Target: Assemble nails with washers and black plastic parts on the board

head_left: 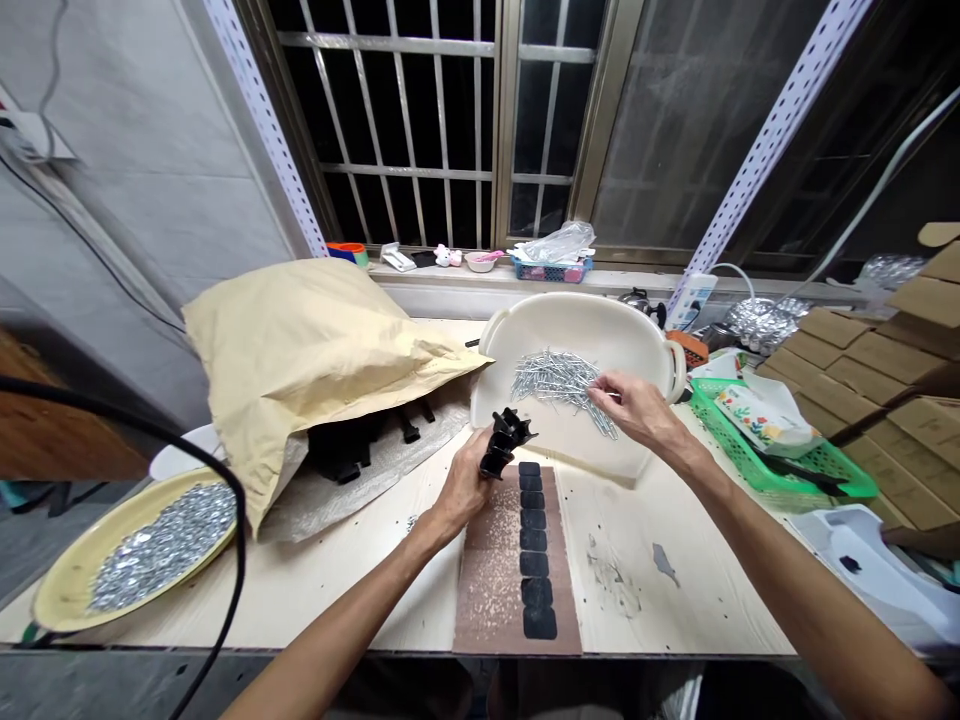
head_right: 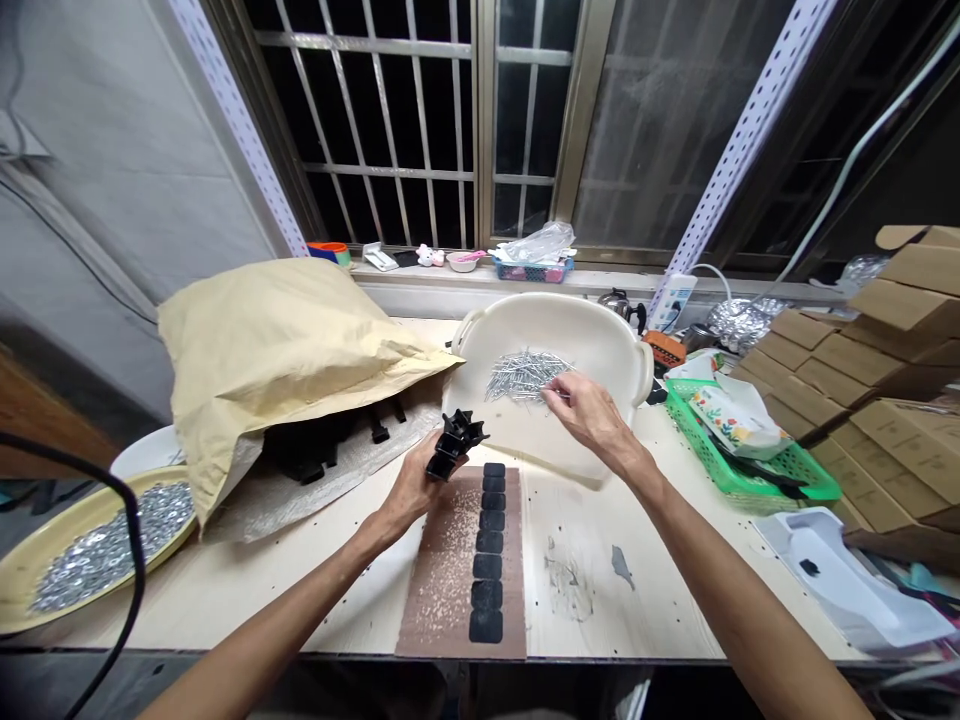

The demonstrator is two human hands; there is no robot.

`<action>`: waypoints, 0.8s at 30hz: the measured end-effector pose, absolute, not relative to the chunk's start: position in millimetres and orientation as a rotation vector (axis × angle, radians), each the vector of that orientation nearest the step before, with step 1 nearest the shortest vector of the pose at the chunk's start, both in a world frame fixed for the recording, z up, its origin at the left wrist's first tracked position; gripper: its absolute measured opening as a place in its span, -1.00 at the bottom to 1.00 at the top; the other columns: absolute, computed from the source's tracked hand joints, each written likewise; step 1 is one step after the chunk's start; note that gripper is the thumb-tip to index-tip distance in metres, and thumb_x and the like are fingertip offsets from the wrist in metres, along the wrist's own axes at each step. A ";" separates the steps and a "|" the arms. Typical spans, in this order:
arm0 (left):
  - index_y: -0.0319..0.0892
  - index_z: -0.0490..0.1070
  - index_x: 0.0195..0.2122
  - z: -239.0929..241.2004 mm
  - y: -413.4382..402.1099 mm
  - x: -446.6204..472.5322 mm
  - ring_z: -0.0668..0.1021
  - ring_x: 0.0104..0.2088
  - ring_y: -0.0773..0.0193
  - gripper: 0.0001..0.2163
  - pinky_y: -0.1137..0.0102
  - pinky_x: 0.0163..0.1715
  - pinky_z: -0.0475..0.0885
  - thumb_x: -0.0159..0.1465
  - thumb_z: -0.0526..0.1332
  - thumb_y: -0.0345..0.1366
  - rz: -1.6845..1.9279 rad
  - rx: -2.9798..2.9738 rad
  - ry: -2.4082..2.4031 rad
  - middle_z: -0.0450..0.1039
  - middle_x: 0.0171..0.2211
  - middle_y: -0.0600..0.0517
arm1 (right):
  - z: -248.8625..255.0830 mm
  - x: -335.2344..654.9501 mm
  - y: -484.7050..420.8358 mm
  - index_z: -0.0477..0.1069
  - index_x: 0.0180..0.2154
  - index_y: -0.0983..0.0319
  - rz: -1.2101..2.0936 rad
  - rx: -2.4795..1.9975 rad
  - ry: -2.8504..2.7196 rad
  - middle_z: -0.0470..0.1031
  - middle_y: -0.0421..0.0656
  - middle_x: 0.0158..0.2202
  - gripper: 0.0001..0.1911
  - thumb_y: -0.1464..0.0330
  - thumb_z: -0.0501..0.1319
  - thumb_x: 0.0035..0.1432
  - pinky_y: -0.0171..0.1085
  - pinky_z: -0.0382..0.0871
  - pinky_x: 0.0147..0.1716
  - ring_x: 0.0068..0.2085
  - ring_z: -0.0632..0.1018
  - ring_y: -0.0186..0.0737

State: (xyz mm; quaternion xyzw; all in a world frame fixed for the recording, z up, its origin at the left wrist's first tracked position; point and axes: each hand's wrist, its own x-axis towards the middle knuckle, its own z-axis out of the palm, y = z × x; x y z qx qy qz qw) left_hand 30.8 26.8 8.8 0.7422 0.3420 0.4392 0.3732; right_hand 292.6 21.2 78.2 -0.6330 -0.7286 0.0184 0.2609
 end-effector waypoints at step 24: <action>-0.27 0.47 -0.21 25.8 8.7 20.7 0.55 -0.39 0.20 -0.65 0.29 -0.31 0.44 -0.03 0.42 -0.29 0.591 1.095 0.586 0.52 -0.33 -0.10 | 132.2 212.9 27.9 0.42 -0.39 0.22 0.167 -1.220 -2.381 0.40 -0.20 -0.42 -0.81 0.25 0.15 0.17 -0.35 0.11 -0.42 -0.42 0.34 -0.34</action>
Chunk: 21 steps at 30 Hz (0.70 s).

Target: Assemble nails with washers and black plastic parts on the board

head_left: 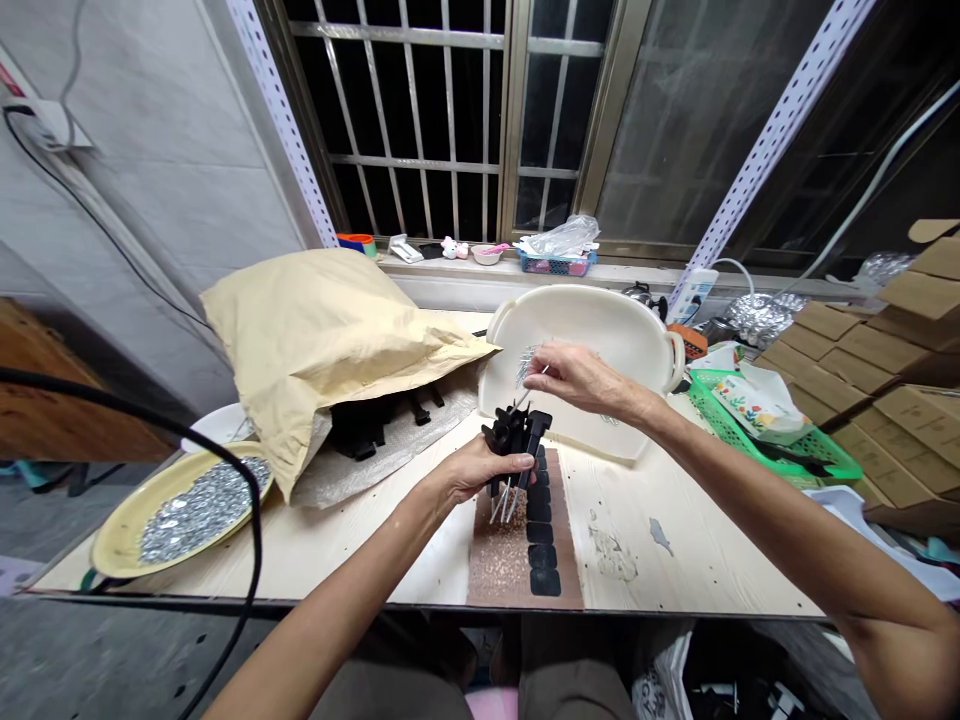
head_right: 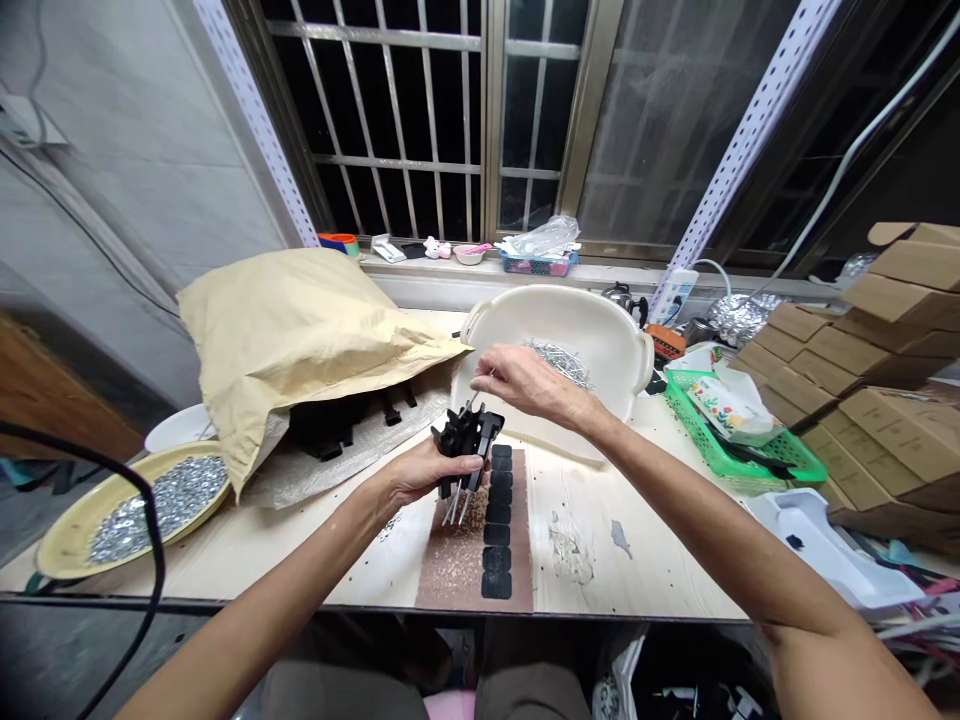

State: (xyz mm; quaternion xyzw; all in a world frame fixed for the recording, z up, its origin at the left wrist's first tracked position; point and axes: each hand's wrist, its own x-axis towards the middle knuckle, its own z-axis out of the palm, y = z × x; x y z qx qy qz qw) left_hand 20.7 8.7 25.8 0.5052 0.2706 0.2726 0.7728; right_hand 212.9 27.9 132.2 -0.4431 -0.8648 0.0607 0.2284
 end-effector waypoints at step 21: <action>-0.29 0.42 -0.21 30.3 15.1 21.4 0.58 -0.41 0.14 -0.61 0.23 -0.34 0.47 -0.04 0.43 -0.25 0.617 1.015 0.598 0.50 -0.37 -0.11 | 47.5 205.6 -0.1 0.44 -0.23 0.20 1.465 -1.258 -1.193 0.48 -0.12 -0.24 -0.52 -0.05 0.18 0.02 -0.20 0.36 -0.25 -0.24 0.46 -0.20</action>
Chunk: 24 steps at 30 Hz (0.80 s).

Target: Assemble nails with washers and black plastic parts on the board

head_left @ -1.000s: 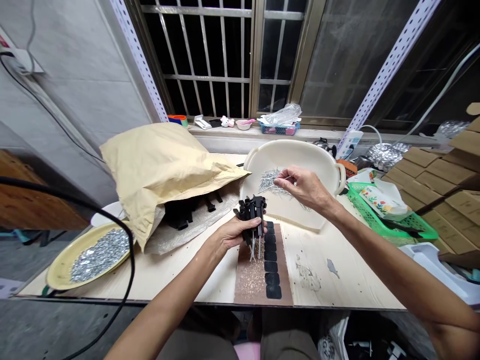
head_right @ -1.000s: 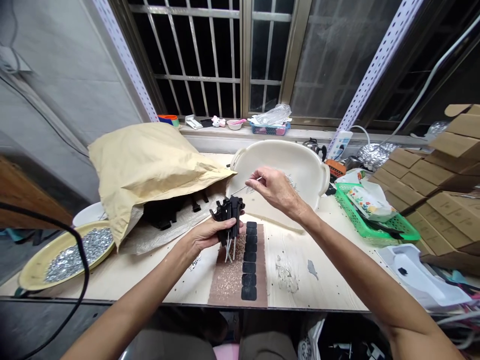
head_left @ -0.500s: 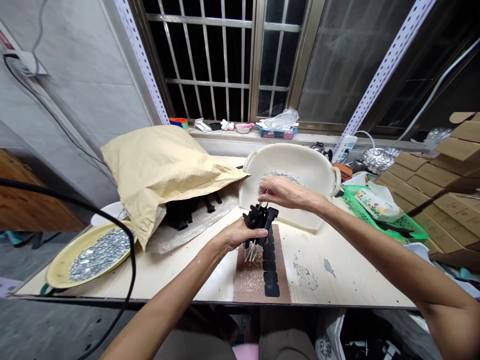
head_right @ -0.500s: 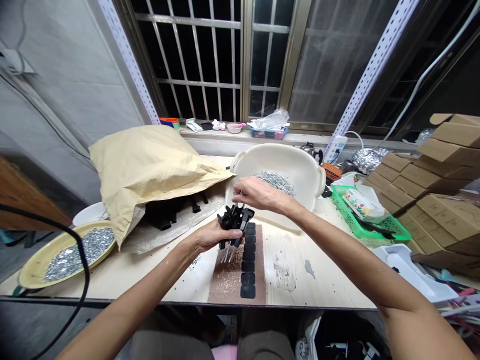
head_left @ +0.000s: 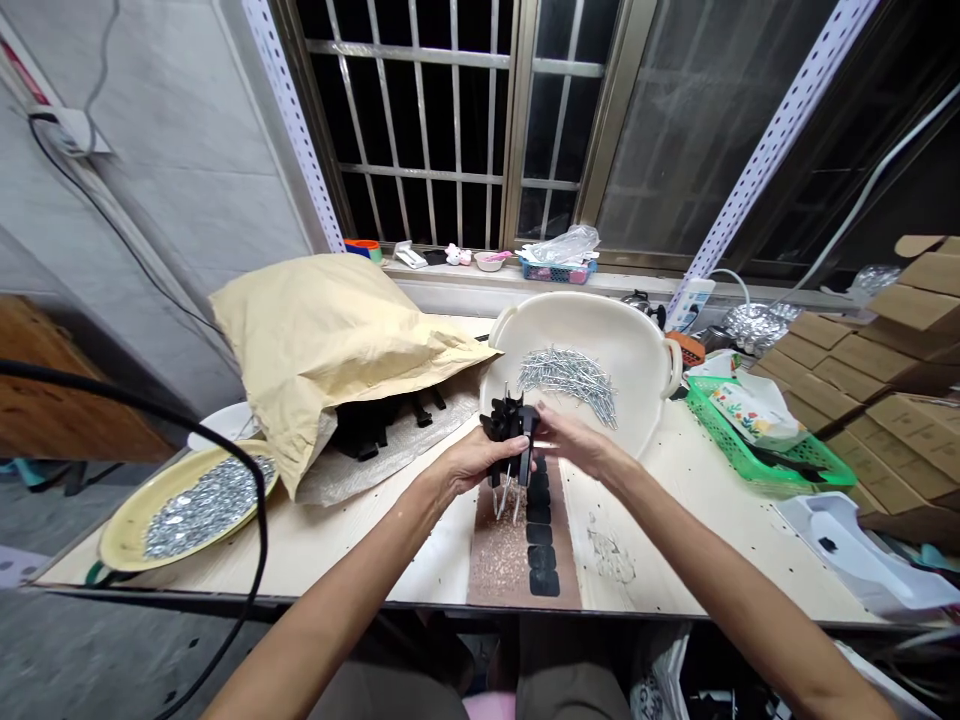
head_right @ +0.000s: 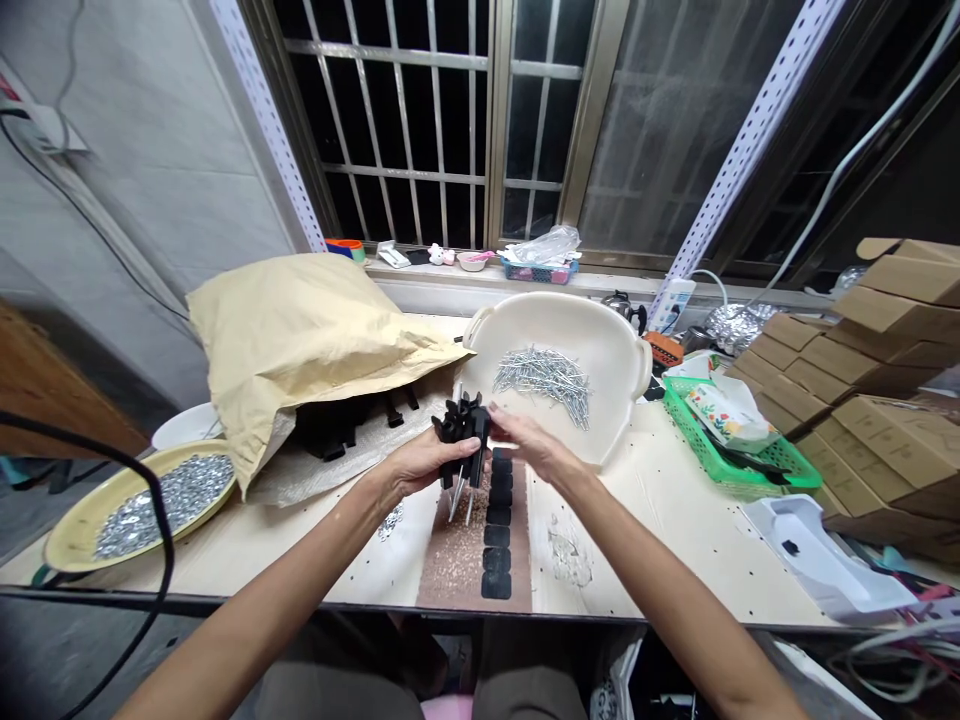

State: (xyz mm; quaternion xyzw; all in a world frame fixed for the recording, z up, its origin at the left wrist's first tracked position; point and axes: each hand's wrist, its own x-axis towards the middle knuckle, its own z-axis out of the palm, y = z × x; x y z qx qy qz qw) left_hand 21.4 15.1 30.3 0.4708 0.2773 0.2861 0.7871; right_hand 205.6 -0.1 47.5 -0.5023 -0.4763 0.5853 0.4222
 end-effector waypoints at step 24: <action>-0.31 0.47 -0.40 14.2 25.9 36.1 0.53 -0.45 0.25 -0.68 0.37 -0.37 0.42 0.00 0.35 -0.11 0.983 1.260 0.916 0.49 -0.50 -0.02 | 8.4 165.0 -5.3 0.46 -0.32 0.26 1.020 -0.975 -0.954 0.53 -0.20 -0.36 -0.72 0.20 0.30 -0.02 -0.24 0.41 -0.25 -0.34 0.53 -0.26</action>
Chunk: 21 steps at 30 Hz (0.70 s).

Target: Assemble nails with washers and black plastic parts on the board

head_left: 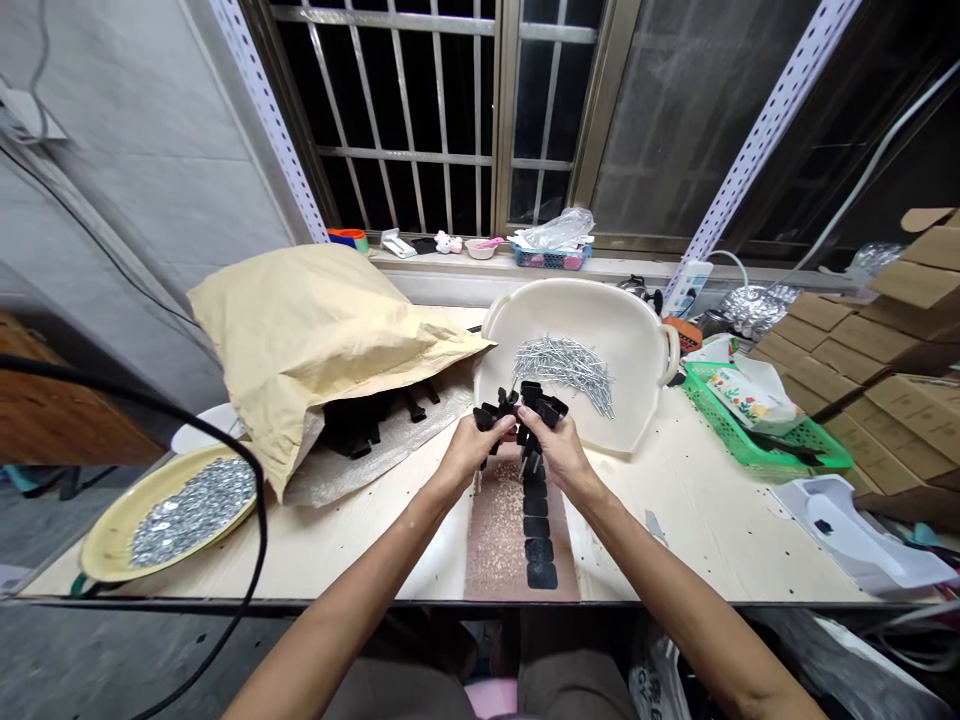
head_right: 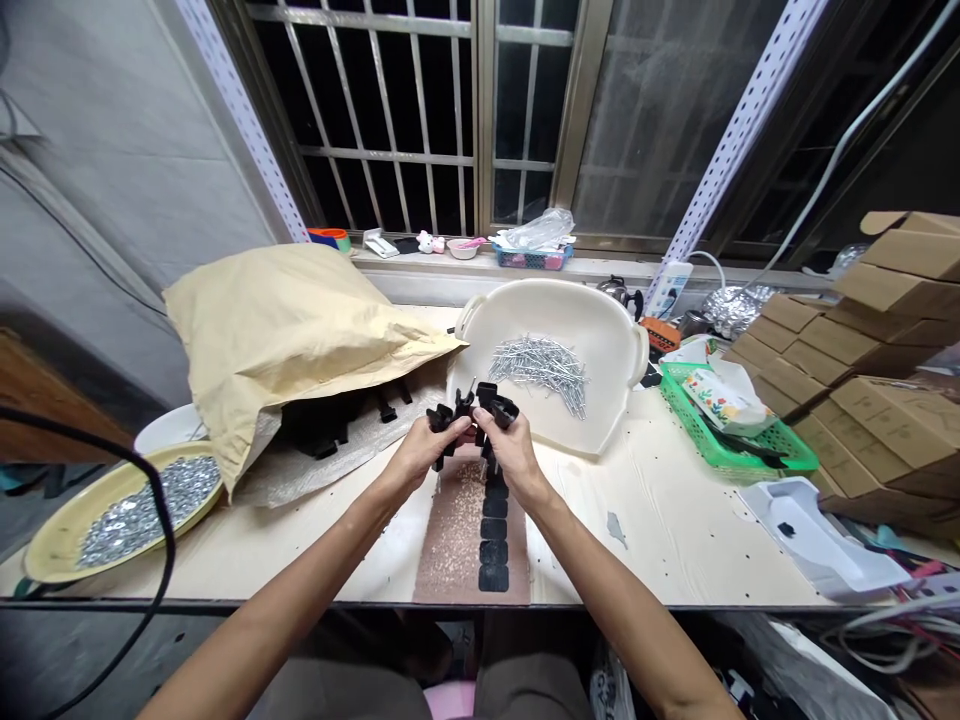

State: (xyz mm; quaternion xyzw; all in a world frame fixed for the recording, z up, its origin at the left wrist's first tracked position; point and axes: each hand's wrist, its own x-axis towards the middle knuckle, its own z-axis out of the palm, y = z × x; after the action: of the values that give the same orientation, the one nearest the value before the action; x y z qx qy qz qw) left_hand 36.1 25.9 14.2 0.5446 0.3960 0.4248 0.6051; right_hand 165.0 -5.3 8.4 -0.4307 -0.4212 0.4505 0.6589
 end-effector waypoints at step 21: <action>-0.22 0.31 -0.62 25.2 22.0 19.8 0.25 -0.62 0.44 -0.70 0.50 -0.62 0.16 0.00 0.35 -0.14 1.555 1.415 1.020 0.22 -0.66 0.15 | 3.0 180.0 -31.9 0.41 -0.23 0.28 0.780 -1.200 -1.007 0.52 -0.11 -0.35 -0.64 0.14 0.26 0.04 -0.22 0.45 -0.28 -0.33 0.56 -0.21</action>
State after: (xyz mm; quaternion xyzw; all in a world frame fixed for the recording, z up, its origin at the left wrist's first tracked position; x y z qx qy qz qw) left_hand 19.8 22.0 25.2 0.5573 0.4016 0.6122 0.3916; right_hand 180.0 -31.9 3.0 -0.5264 -0.4416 0.3423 0.6409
